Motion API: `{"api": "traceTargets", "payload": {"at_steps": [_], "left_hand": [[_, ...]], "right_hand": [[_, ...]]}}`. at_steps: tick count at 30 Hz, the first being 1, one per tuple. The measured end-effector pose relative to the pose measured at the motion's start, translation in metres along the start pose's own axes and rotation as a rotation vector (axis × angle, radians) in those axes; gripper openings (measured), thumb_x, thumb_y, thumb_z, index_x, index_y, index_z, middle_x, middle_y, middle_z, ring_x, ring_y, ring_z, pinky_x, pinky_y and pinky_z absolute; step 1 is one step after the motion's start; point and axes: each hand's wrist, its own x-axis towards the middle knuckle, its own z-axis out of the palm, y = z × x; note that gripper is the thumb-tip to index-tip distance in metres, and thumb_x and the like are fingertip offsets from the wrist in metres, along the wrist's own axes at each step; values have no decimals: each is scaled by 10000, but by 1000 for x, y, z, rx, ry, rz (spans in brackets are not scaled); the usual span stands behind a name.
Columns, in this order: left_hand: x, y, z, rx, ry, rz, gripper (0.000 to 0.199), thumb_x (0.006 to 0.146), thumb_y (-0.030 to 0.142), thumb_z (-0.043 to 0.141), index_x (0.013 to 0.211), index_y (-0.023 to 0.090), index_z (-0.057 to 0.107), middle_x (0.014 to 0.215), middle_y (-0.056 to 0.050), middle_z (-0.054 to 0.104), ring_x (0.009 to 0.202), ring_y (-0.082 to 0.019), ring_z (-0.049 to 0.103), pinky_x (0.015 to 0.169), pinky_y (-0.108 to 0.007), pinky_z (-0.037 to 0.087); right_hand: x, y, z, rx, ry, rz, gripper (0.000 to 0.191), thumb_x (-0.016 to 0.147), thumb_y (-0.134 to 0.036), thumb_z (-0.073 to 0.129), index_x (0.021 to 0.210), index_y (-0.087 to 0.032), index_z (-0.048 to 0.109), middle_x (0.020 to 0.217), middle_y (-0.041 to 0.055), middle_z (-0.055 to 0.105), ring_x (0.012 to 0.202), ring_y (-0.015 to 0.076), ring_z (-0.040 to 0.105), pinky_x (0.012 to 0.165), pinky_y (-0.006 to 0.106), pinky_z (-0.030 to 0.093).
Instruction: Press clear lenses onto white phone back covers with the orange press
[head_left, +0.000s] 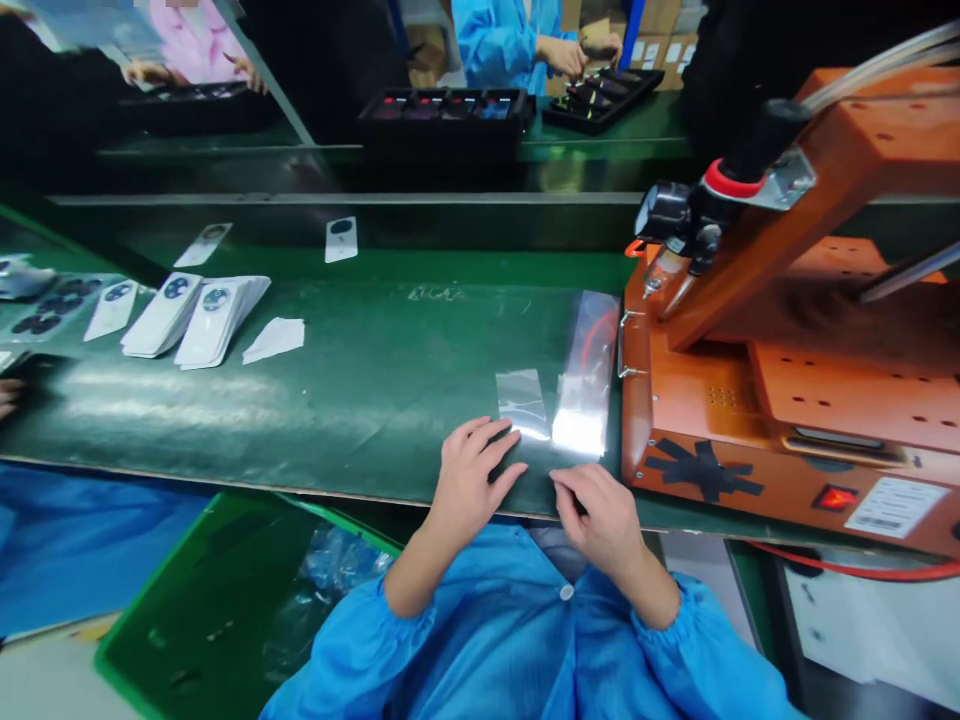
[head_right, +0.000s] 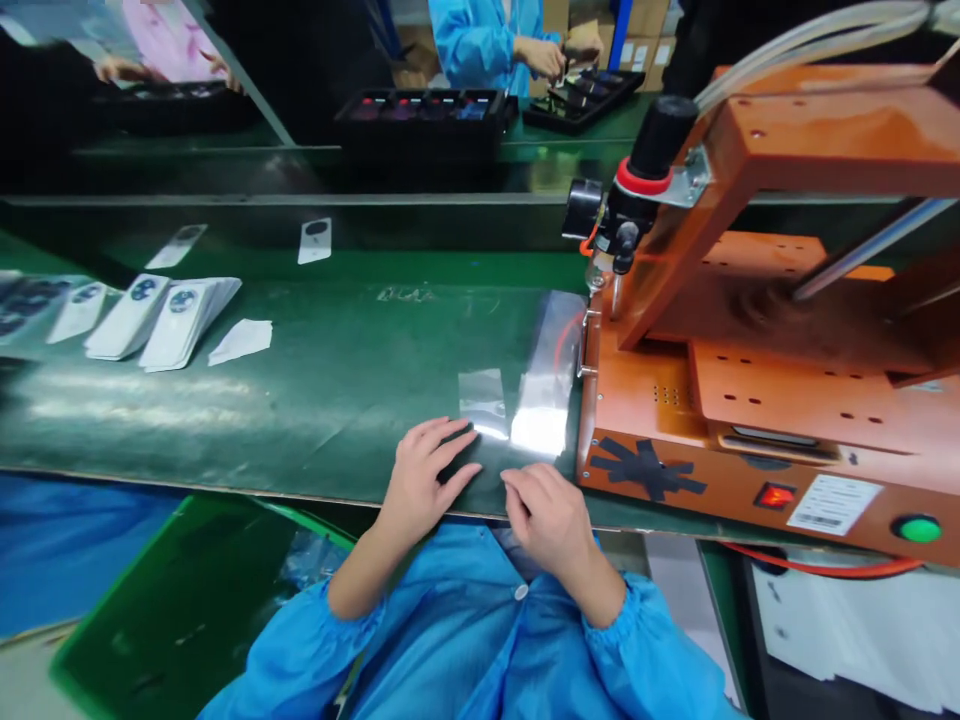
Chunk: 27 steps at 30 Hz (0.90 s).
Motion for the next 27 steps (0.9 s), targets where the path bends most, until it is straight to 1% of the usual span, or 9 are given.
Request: {"api": "traceTargets", "payload": {"at_steps": [3, 6, 8, 10, 13, 15, 19, 23, 27], "left_hand": [[9, -3, 9, 20, -42, -25, 393, 913, 407, 718, 1280, 278, 663, 1400, -11, 659, 1343, -284, 492, 1077, -514, 430], [8, -4, 10, -34, -33, -55, 337, 913, 397, 720, 1231, 291, 689, 1363, 13, 683, 1343, -256, 498, 1091, -493, 422], [7, -4, 9, -65, -24, -68, 301, 909, 384, 728, 1194, 289, 704, 1332, 11, 698, 1342, -252, 498, 1098, -492, 415], [7, -4, 8, -88, -13, -80, 277, 905, 365, 737, 1166, 278, 710, 1298, -2, 712, 1334, -252, 506, 1096, -490, 415], [8, -2, 7, -107, 3, -99, 222, 901, 323, 744, 1109, 250, 715, 1254, -17, 725, 1315, -251, 524, 1091, -482, 420], [9, 0, 8, -117, 18, -114, 149, 909, 297, 733, 1047, 241, 718, 1218, -13, 736, 1299, -248, 535, 1088, -478, 421], [9, 0, 8, -143, 39, -123, 44, 922, 241, 711, 965, 237, 717, 1159, 8, 749, 1277, -235, 543, 1077, -465, 420], [8, -1, 9, -145, 46, -123, 44, 914, 208, 711, 945, 238, 723, 1154, 21, 748, 1275, -229, 542, 1075, -454, 417], [7, 0, 8, -114, 22, -108, 86, 921, 236, 703, 999, 252, 736, 1205, 15, 740, 1287, -234, 532, 1080, -458, 409]], "right_hand": [[3, -2, -3, 11, 0, 20, 306, 896, -28, 630, 1172, -158, 621, 980, 72, 667, 893, 173, 605, 802, 329, 539], [13, -8, -5, 3, -5, 54, 279, 918, -71, 641, 1178, -169, 635, 1016, 74, 676, 952, 182, 619, 849, 330, 543], [24, -13, -4, -44, -11, 42, 250, 938, -93, 631, 1173, -175, 650, 1015, 69, 678, 960, 181, 617, 851, 324, 533], [38, -14, -1, -150, -30, -2, 208, 961, -116, 612, 1153, -171, 670, 1006, 69, 677, 933, 181, 602, 809, 325, 508], [55, -9, 7, -315, -126, -97, 187, 999, -177, 584, 1154, -152, 686, 1020, 82, 671, 906, 199, 563, 749, 357, 443], [61, -5, 12, -361, -176, -169, 190, 1012, -182, 566, 1155, -143, 685, 1023, 82, 670, 881, 201, 537, 724, 366, 396], [62, -3, 14, -385, -154, -270, 183, 1004, -126, 558, 1146, -115, 673, 1030, 92, 676, 896, 203, 531, 716, 368, 350], [59, -6, 11, -406, -139, -353, 178, 1003, -109, 542, 1131, -82, 662, 1035, 108, 679, 920, 216, 530, 723, 377, 350], [56, -5, 13, -439, -138, -333, 132, 1001, -130, 537, 1033, -109, 664, 992, 100, 674, 878, 207, 511, 710, 386, 339]]}}
